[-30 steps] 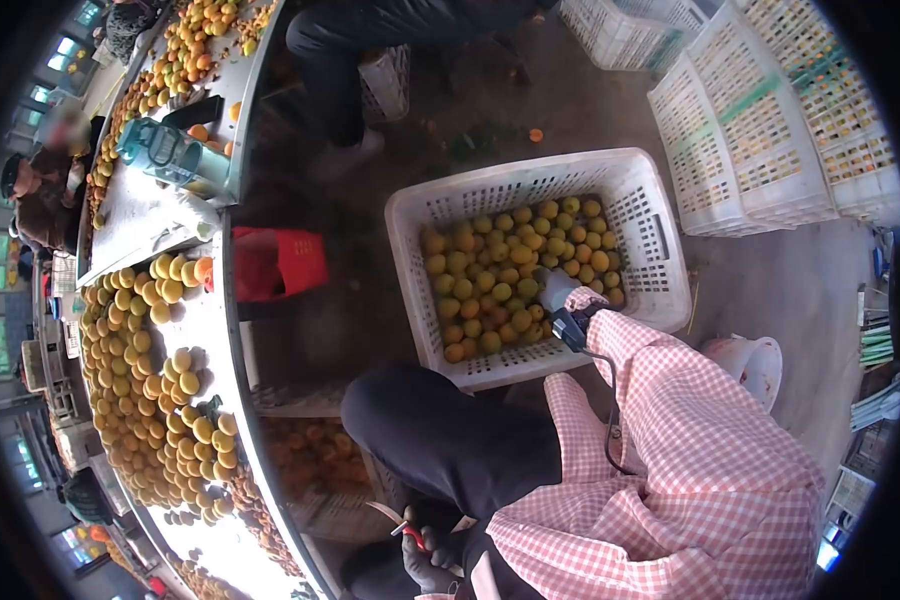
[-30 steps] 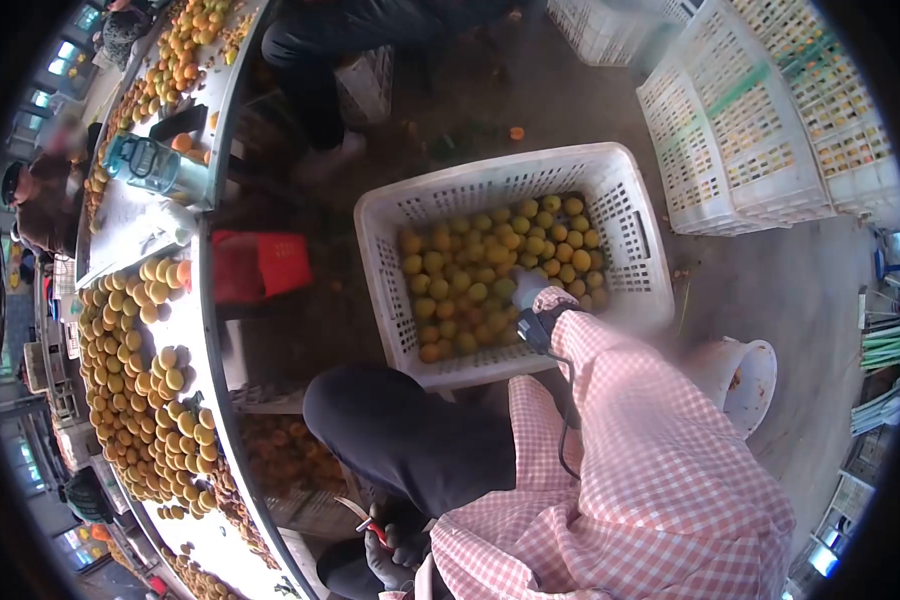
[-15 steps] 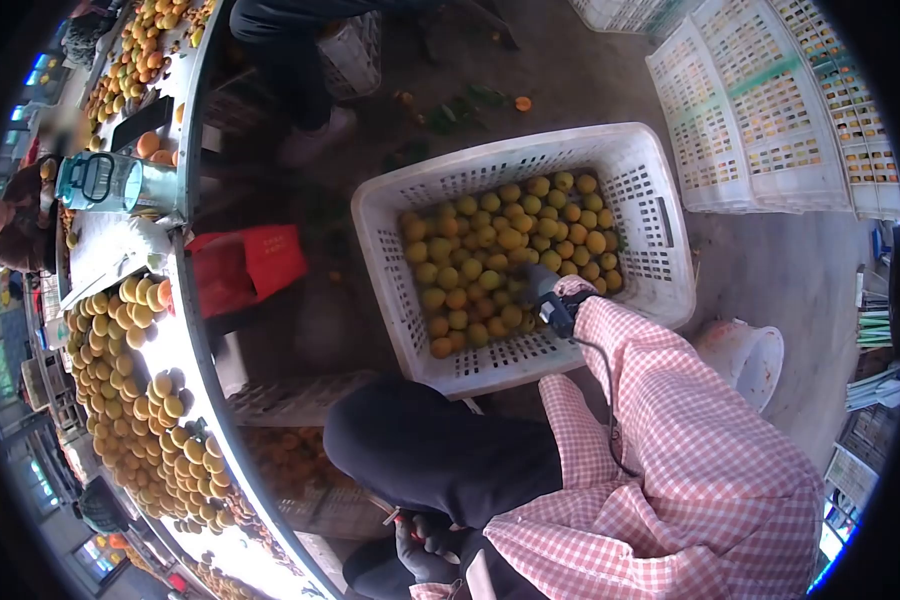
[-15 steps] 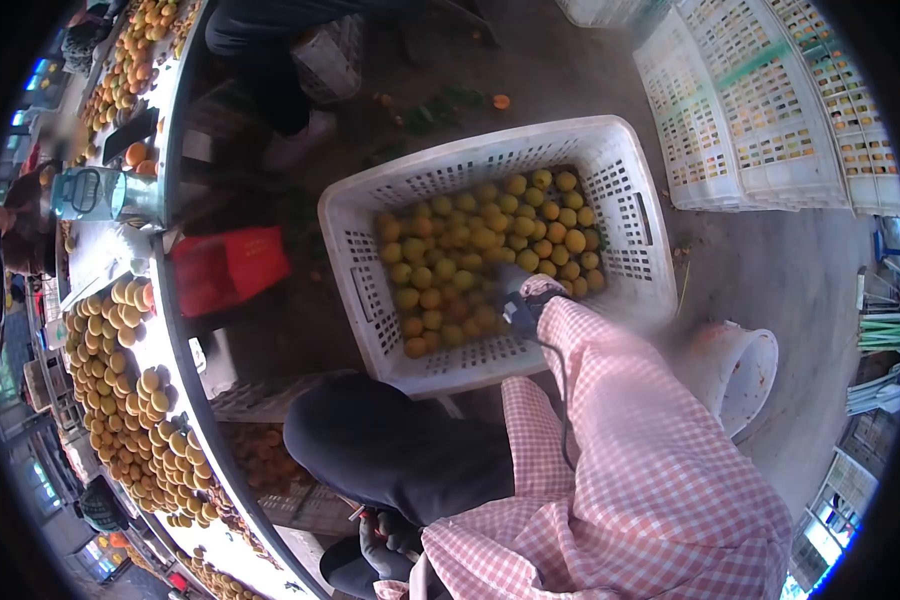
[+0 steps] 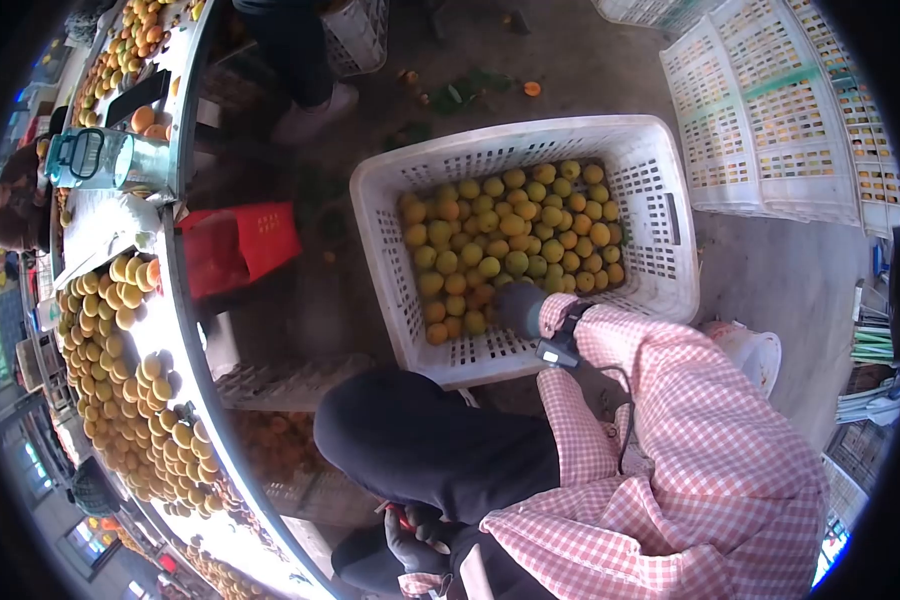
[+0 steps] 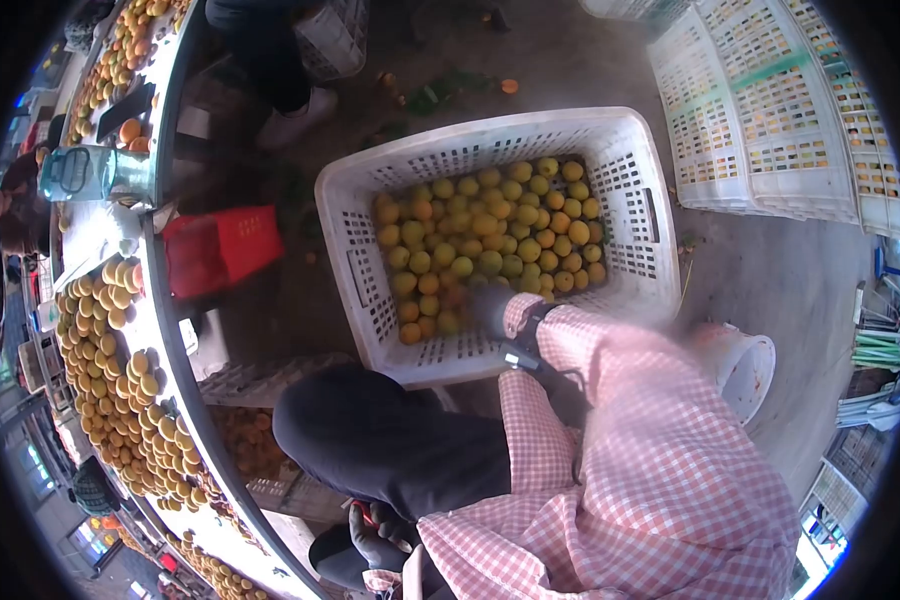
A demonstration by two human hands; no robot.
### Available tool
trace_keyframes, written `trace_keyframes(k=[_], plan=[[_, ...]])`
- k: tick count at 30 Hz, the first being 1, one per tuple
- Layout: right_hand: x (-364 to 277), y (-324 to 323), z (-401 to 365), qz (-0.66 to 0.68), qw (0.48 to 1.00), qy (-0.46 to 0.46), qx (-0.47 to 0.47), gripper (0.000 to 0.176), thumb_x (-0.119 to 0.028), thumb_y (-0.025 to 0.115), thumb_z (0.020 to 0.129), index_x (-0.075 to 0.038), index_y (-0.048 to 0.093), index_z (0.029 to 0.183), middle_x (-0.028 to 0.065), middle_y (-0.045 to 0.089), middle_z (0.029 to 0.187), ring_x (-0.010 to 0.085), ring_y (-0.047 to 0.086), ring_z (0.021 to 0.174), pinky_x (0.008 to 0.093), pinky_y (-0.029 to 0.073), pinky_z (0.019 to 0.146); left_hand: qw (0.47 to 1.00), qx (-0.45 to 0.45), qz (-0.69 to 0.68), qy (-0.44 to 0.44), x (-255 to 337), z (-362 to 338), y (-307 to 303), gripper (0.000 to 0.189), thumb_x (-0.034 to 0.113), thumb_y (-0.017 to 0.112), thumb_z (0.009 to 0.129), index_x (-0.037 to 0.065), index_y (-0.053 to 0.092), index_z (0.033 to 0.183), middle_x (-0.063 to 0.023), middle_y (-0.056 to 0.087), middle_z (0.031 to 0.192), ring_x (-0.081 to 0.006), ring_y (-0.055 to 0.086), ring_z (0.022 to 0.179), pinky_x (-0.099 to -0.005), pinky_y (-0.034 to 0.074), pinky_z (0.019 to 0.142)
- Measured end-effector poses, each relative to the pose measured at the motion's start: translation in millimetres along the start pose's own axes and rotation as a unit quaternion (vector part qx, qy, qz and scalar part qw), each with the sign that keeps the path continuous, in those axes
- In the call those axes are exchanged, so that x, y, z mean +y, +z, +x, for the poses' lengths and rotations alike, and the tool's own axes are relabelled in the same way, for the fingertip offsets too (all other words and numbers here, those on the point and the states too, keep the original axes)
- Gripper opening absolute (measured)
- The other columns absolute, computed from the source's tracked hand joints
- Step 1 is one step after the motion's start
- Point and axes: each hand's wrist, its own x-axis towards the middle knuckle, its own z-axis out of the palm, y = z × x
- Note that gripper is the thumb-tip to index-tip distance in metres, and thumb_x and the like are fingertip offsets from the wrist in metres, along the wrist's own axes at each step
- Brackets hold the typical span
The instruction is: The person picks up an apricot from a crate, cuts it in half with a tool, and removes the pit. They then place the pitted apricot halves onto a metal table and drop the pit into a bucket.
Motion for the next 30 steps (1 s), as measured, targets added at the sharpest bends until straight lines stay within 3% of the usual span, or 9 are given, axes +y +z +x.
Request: trace_keyframes(k=[6, 10, 12, 14, 23, 24, 26, 28, 30], plan=[[2, -47, 14, 0.094, 0.975, 0.12, -0.162, 0.036, -0.028, 0.06, 0.081, -0.026, 0.064, 0.117, 0.0039, 0.065, 0.108, 0.029, 0.059, 0.106, 0.0402, 0.047, 0.089, 0.999, 0.017, 0.016, 0.024, 0, -7, 17, 0.043, 0.045, 0.049, 0.091, 0.009, 0.048, 0.067, -0.0006, 0.041, 0.05, -0.0111, 0.035, 0.039, -0.0235, 0.027, 0.035], [-8, -12, 30, 0.064, 0.979, 0.161, -0.106, 0.028, -0.029, 0.057, 0.084, -0.024, 0.066, 0.11, 0.0072, 0.066, 0.099, 0.0287, 0.063, 0.096, 0.0402, 0.049, 0.083, 0.999, 0.035, 0.014, 0.011, 0, -10, 15, 0.044, 0.046, 0.049, 0.091, 0.01, 0.047, 0.067, -0.0002, 0.04, 0.05, -0.0115, 0.034, 0.038, -0.0243, 0.027, 0.035], [-4, 15, 33, -0.066, 0.993, 0.057, -0.075, 0.026, -0.03, 0.053, 0.085, -0.024, 0.066, 0.107, 0.0095, 0.066, 0.099, 0.0292, 0.063, 0.093, 0.0402, 0.049, 0.081, 0.999, 0.038, 0.014, 0.004, -2, -2, 5, 0.044, 0.047, 0.049, 0.091, 0.01, 0.046, 0.066, 0.0, 0.039, 0.049, -0.0117, 0.034, 0.037, -0.0247, 0.027, 0.035], [8, 39, 49, 0.146, 0.975, 0.157, -0.063, 0.027, -0.032, 0.052, 0.086, -0.023, 0.066, 0.107, 0.0112, 0.065, 0.1, 0.0303, 0.063, 0.091, 0.0408, 0.049, 0.08, 0.999, 0.04, 0.013, 0.0, -3, -1, 3, 0.045, 0.048, 0.048, 0.09, 0.01, 0.046, 0.066, 0.0001, 0.039, 0.048, -0.0119, 0.033, 0.037, -0.0251, 0.026, 0.034], [-4, -46, 9, 0.095, 0.982, 0.095, -0.132, 0.034, -0.034, 0.055, 0.085, -0.019, 0.066, 0.113, 0.0118, 0.065, 0.109, 0.0303, 0.059, 0.104, 0.0383, 0.047, 0.089, 0.999, -0.014, 0.035, 0.039, 2, -5, 3, 0.046, 0.047, 0.046, 0.092, 0.01, 0.048, 0.066, -0.0011, 0.041, 0.05, -0.0123, 0.034, 0.037, -0.0249, 0.026, 0.034], [-18, -97, -24, 0.259, 0.953, 0.144, -0.062, 0.042, -0.037, 0.058, 0.084, -0.014, 0.061, 0.119, 0.0127, 0.063, 0.114, 0.0291, 0.059, 0.105, 0.0379, 0.045, 0.091, 0.997, -0.003, 0.05, 0.05, 1, -5, 5, 0.045, 0.047, 0.046, 0.092, 0.009, 0.049, 0.068, -0.0014, 0.042, 0.05, -0.0126, 0.035, 0.037, -0.025, 0.028, 0.034], [18, -36, -19, 0.47, 0.87, 0.134, 0.065, 0.046, -0.042, 0.053, 0.088, -0.01, 0.057, 0.121, 0.0148, 0.061, 0.117, 0.0274, 0.061, 0.101, 0.0361, 0.049, 0.085, 0.996, 0.0, 0.064, 0.063, 2, -6, 12, 0.046, 0.048, 0.046, 0.092, 0.009, 0.049, 0.069, -0.0017, 0.043, 0.05, -0.0129, 0.037, 0.037, -0.0252, 0.03, 0.033], [-10, -76, -45, 0.843, 0.51, 0.165, 0.053, 0.05, -0.044, 0.053, 0.088, -0.007, 0.056, 0.121, 0.0118, 0.062, 0.113, 0.0213, 0.06, 0.092, 0.0341, 0.049, 0.082, 0.991, -0.018, 0.1, 0.085, 6, -8, 20, 0.046, 0.049, 0.046, 0.093, 0.009, 0.049, 0.071, -0.0024, 0.046, 0.053, -0.0136, 0.041, 0.039, -0.0261, 0.034, 0.034], [-16, -90, -55, 0.889, 0.432, 0.146, 0.044, 0.048, -0.041, 0.051, 0.09, -0.004, 0.053, 0.122, 0.0111, 0.062, 0.111, 0.0188, 0.058, 0.082, 0.0313, 0.05, 0.074, 0.991, -0.042, 0.078, 0.101, 8, 1, 11, 0.046, 0.049, 0.045, 0.093, 0.004, 0.057, 0.087, -0.0029, 0.05, 0.057, -0.0132, 0.044, 0.041, -0.0251, 0.036, 0.034]])
